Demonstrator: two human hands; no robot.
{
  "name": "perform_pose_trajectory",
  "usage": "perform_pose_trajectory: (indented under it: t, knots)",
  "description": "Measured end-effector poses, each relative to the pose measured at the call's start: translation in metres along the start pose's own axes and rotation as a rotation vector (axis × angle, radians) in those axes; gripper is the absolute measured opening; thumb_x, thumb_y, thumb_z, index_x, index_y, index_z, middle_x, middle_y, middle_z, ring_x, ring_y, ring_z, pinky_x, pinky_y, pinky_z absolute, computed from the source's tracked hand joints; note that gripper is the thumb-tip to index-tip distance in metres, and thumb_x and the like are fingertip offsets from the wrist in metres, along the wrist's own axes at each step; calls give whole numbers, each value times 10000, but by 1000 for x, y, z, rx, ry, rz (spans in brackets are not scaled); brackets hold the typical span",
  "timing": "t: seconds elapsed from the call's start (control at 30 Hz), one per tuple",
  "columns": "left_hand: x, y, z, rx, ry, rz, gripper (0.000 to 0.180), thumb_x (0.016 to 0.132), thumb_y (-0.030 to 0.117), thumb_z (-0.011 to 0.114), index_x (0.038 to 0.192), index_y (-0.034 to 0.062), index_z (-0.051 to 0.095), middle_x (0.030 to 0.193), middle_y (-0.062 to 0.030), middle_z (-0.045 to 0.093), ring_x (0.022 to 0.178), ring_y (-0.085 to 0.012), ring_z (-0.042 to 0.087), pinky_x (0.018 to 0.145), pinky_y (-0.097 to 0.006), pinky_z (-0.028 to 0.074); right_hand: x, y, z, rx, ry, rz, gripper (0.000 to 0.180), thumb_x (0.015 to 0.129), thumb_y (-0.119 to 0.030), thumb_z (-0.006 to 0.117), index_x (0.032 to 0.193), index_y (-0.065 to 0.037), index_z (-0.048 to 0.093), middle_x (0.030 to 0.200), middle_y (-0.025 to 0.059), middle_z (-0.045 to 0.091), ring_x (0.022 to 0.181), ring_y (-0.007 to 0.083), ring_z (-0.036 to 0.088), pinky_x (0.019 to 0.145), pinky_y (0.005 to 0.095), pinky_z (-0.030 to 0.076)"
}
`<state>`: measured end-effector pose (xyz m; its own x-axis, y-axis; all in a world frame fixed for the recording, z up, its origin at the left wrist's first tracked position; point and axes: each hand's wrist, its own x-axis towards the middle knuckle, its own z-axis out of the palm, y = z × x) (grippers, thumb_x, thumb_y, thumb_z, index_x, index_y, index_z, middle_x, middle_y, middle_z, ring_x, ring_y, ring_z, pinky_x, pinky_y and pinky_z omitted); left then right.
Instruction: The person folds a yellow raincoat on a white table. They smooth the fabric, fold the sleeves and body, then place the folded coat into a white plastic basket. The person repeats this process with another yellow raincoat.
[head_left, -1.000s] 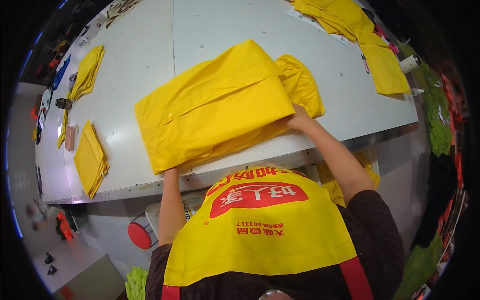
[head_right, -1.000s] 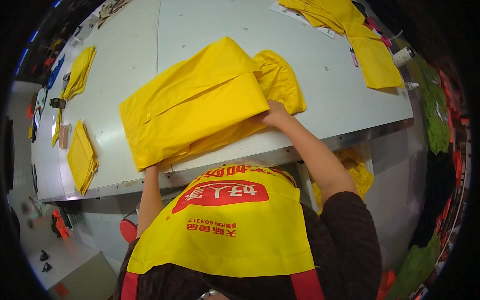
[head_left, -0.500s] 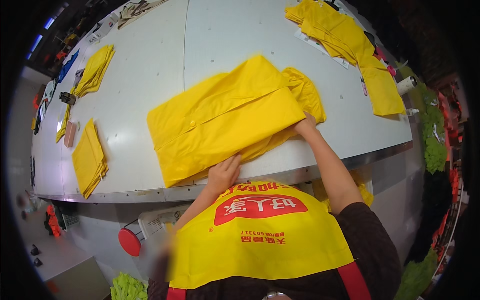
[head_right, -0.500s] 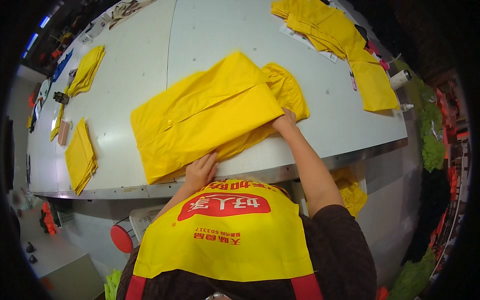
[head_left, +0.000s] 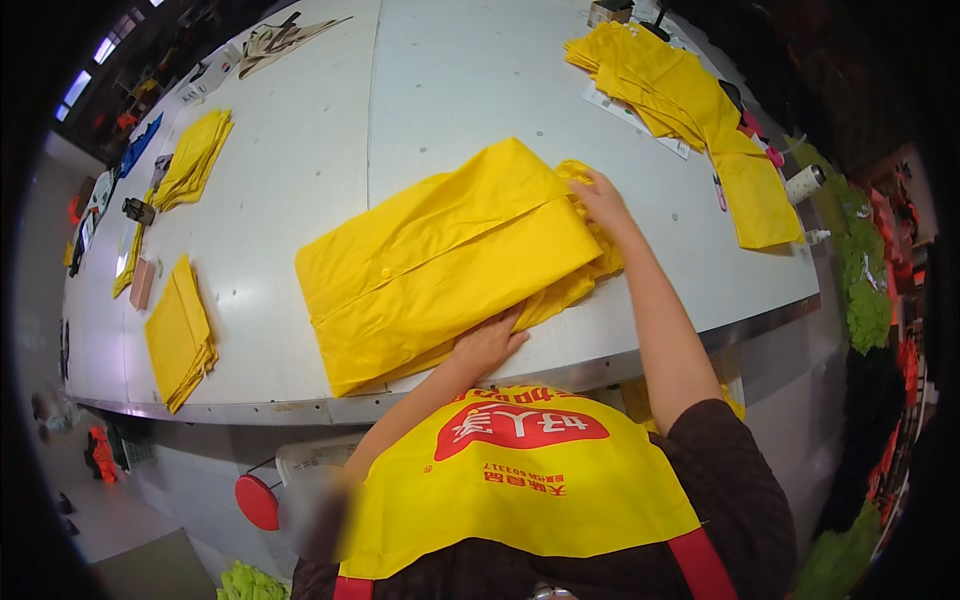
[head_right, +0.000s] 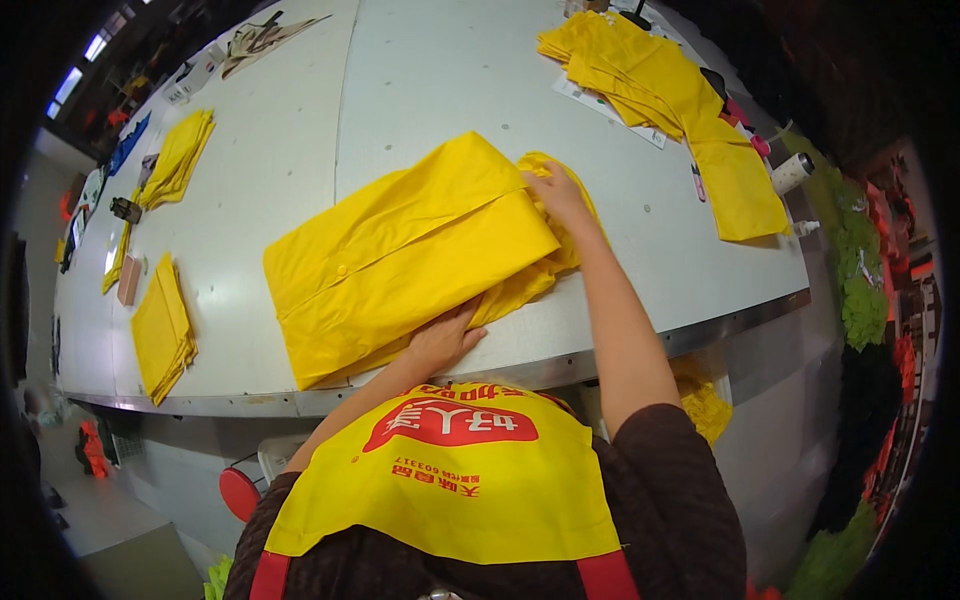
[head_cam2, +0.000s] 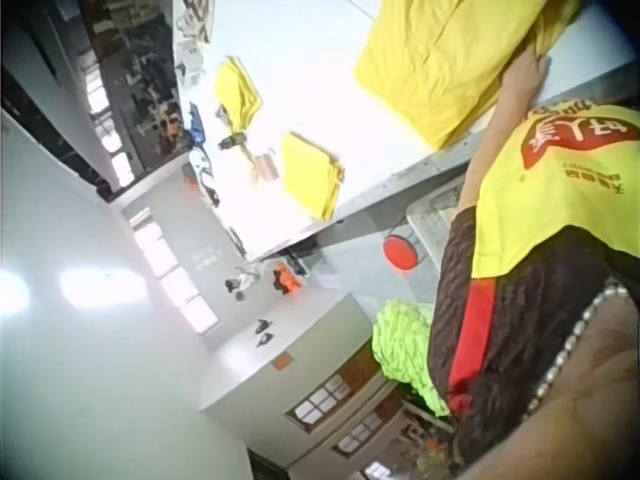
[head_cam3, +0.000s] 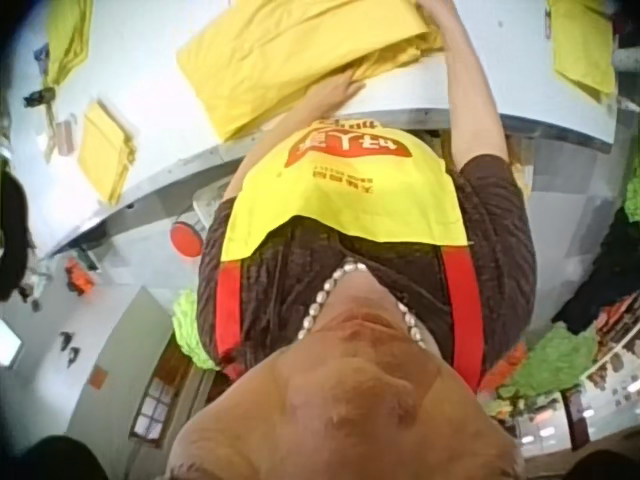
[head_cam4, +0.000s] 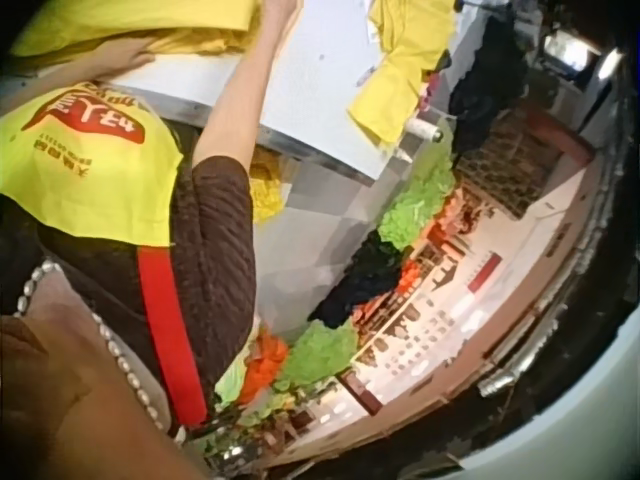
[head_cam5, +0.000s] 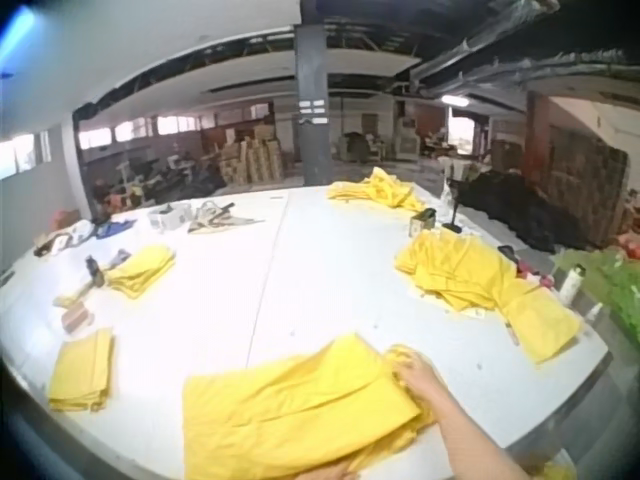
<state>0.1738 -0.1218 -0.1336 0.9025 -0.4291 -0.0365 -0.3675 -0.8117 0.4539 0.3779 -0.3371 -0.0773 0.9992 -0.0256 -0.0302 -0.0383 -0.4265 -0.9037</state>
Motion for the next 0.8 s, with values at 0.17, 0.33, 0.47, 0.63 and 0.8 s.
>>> perform_pose_trajectory:
  t: [0.17, 0.33, 0.47, 0.63, 0.8]
  knots:
    - [1, 0, 2, -15, 9, -4, 620, 873, 431, 461, 1372, 98, 306, 1373, -199, 345, 1256, -356, 332, 1044, -411, 255, -4, -5, 23, 56, -186, 125, 407, 843, -255, 582, 1107, 48, 520, 984, 121, 609, 835, 175, 577, 696, 306, 481]
    - [0, -1, -5, -9, 42, 23, 569, 869, 440, 469, 1304, 80, 392, 1333, -180, 393, 1228, -334, 361, 1028, -396, 275, -42, -18, -24, 334, -242, 218, 359, 834, -223, 590, 1064, 49, 541, 973, 112, 618, 817, 175, 588, 706, 293, 474]
    - [0, 2, -4, -35, 86, 17, 528, 860, 436, 488, 1250, 82, 456, 1279, -175, 456, 1166, -330, 429, 995, -396, 318, -1, 55, -37, -206, -165, 56, 319, 830, -219, 589, 1010, 42, 551, 907, 140, 625, 794, 212, 595, 703, 314, 470]
    - [-3, -8, -3, -139, 12, -35, 514, 840, 429, 519, 1209, 73, 500, 1199, -184, 517, 1107, -336, 478, 963, -398, 351, 13, 38, -28, -636, -86, -68, 294, 842, -253, 563, 927, 25, 519, 870, 213, 601, 807, 334, 581, 709, 385, 453]
    - [-21, 15, -34, -140, -8, -32, 435, 815, 357, 578, 1136, 64, 559, 1097, -190, 575, 1051, -326, 523, 926, -400, 383, 8, 35, -24, -694, -76, -12, 317, 854, -278, 538, 950, 21, 497, 910, 237, 593, 877, 392, 558, 740, 424, 444]
